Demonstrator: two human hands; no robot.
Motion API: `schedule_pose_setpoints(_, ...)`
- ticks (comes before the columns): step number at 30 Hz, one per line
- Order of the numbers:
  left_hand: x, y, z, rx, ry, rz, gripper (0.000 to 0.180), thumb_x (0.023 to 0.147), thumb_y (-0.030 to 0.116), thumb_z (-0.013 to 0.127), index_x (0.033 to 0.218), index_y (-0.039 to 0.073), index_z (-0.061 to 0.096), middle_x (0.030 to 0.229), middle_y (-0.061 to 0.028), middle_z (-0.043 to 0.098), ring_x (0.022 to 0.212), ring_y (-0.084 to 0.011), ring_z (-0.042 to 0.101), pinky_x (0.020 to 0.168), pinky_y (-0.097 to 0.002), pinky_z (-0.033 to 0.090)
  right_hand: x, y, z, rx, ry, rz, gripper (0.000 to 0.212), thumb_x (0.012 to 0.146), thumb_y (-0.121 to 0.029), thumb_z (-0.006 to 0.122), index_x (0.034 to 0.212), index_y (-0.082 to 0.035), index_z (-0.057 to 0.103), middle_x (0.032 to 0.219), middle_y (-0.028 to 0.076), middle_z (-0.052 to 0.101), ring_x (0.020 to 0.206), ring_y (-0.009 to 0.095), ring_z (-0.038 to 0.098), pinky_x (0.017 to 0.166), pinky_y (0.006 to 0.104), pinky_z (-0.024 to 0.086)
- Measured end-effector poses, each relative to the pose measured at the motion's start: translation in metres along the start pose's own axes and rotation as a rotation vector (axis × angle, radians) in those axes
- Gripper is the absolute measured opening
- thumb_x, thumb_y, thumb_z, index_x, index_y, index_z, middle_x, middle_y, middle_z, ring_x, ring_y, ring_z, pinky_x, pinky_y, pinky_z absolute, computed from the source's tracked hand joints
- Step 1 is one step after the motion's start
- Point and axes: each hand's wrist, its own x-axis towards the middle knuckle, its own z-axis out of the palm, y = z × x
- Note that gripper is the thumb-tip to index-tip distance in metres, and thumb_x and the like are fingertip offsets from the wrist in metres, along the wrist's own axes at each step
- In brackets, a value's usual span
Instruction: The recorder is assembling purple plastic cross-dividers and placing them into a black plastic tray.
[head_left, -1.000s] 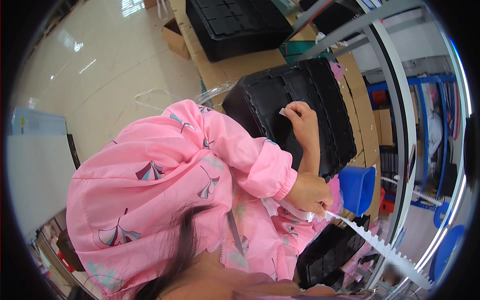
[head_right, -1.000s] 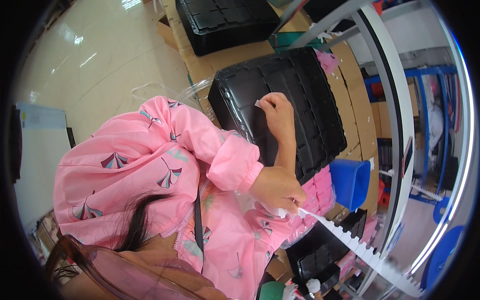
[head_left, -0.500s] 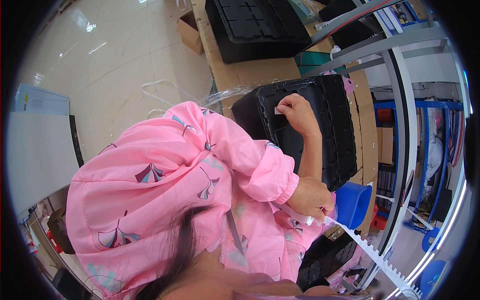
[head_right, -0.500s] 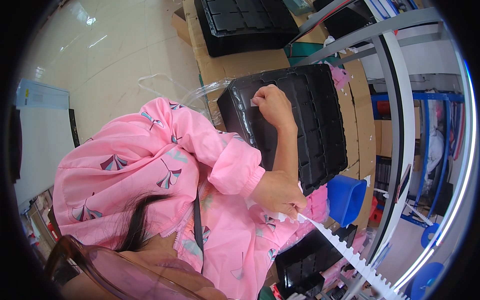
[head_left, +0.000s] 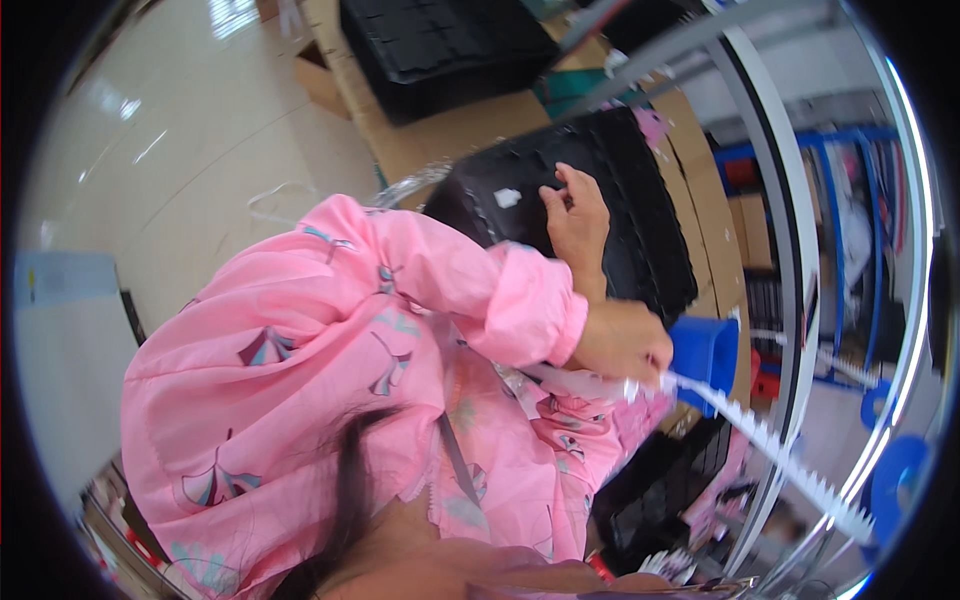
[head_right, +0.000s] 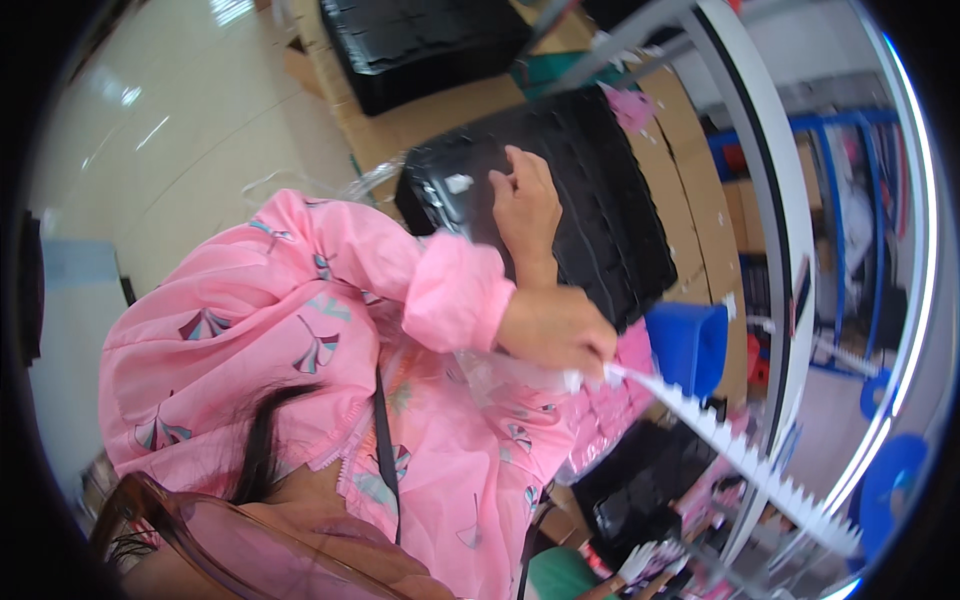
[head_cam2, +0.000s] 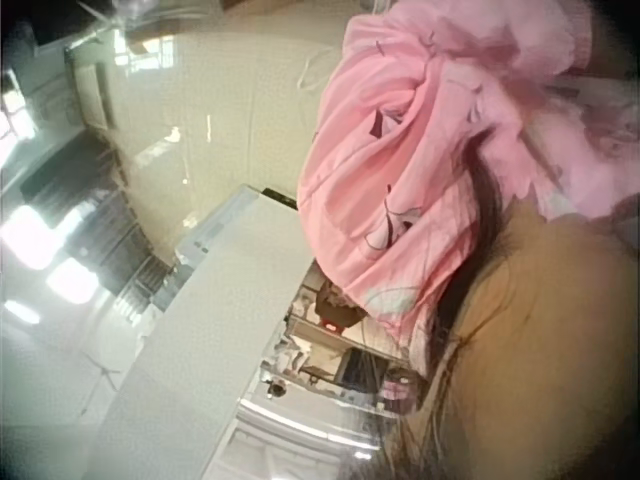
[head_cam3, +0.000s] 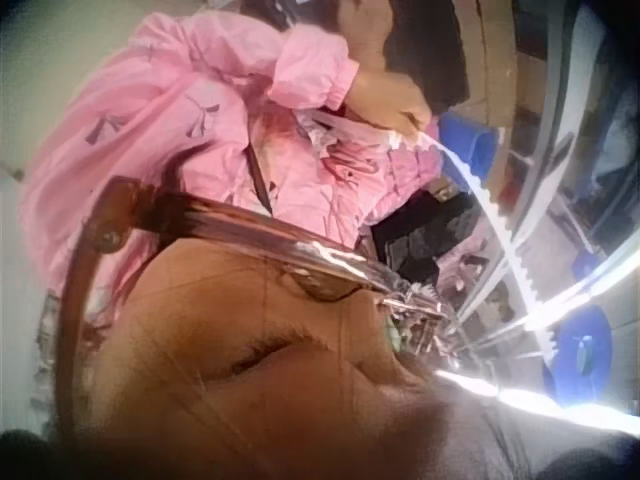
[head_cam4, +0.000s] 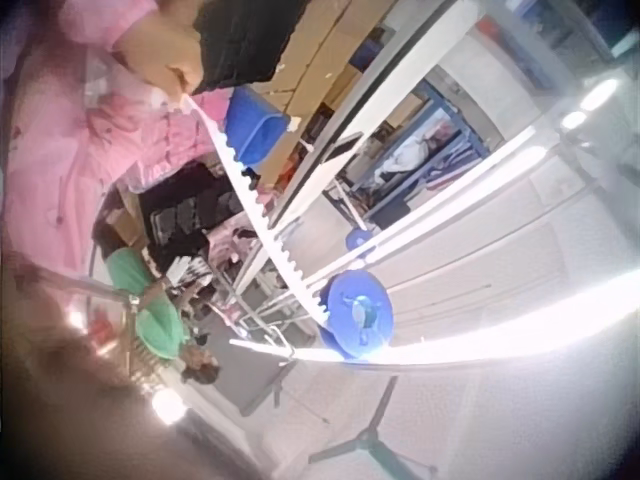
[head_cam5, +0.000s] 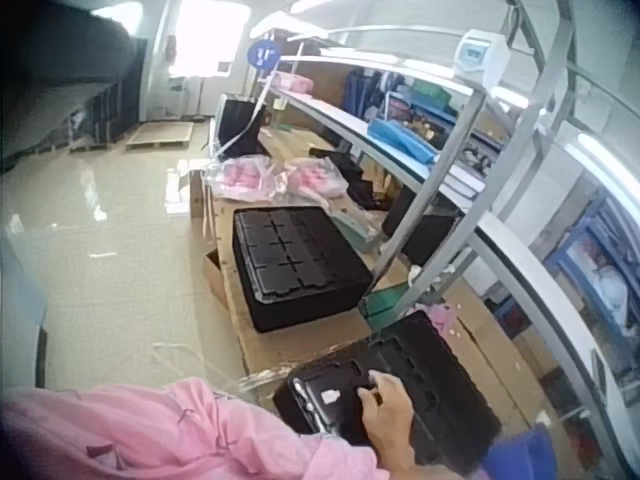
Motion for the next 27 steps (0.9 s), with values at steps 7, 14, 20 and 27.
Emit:
schedule_pose_setpoints(7, 0.031, -0.017, -0.015, -0.110, 0.087, -0.101, 0.020, 0.078, 0.018, 0.058, 0.077, -0.003, 0.061, 0.062, -0.0090, 0.059, 0.052, -0.0138, 0.056, 0.048, -0.0249, 0.042, -0.123, 0.043, -0.094, 0.562, 0.662, 0.208, 0.015, 0.081, -0.003, 0.056, 0.095, 0.004, 0.059, 0.083, 0.006, 0.058, 0.074, 0.012, 0.054, 0.068, 0.0224, 0.045)
schedule_pose_setpoints(14, 0.052, -0.026, -0.005, -0.069, 0.014, -0.158, 0.019, 0.077, 0.016, 0.061, 0.078, -0.003, 0.062, 0.060, -0.0049, 0.058, 0.051, -0.0078, 0.051, 0.049, -0.0220, 0.040, -0.155, 0.001, -0.127, -0.105, 0.888, 0.163, 0.018, 0.079, -0.004, 0.060, 0.095, 0.003, 0.060, 0.096, 0.009, 0.056, 0.079, 0.014, 0.055, 0.068, 0.0234, 0.045)
schedule_pose_setpoints(20, 0.058, -0.032, 0.005, -0.135, -0.045, -0.189, 0.019, 0.076, 0.017, 0.063, 0.077, -0.002, 0.064, 0.060, -0.0030, 0.058, 0.055, -0.0058, 0.049, 0.053, -0.0217, 0.040, -0.146, -0.002, -0.131, -0.273, 0.846, 0.065, 0.020, 0.072, -0.002, 0.067, 0.091, 0.000, 0.063, 0.094, 0.008, 0.056, 0.081, 0.016, 0.054, 0.069, 0.0245, 0.043)
schedule_pose_setpoints(27, 0.062, -0.039, 0.005, -0.394, -0.090, -0.346, 0.017, 0.076, 0.019, 0.062, 0.076, 0.003, 0.066, 0.066, 0.0005, 0.059, 0.062, -0.0063, 0.048, 0.053, -0.0212, 0.039, -0.143, 0.006, -0.134, -0.270, 0.798, 0.076, 0.018, 0.069, -0.004, 0.070, 0.086, -0.001, 0.064, 0.088, 0.007, 0.055, 0.080, 0.017, 0.053, 0.068, 0.0247, 0.043)
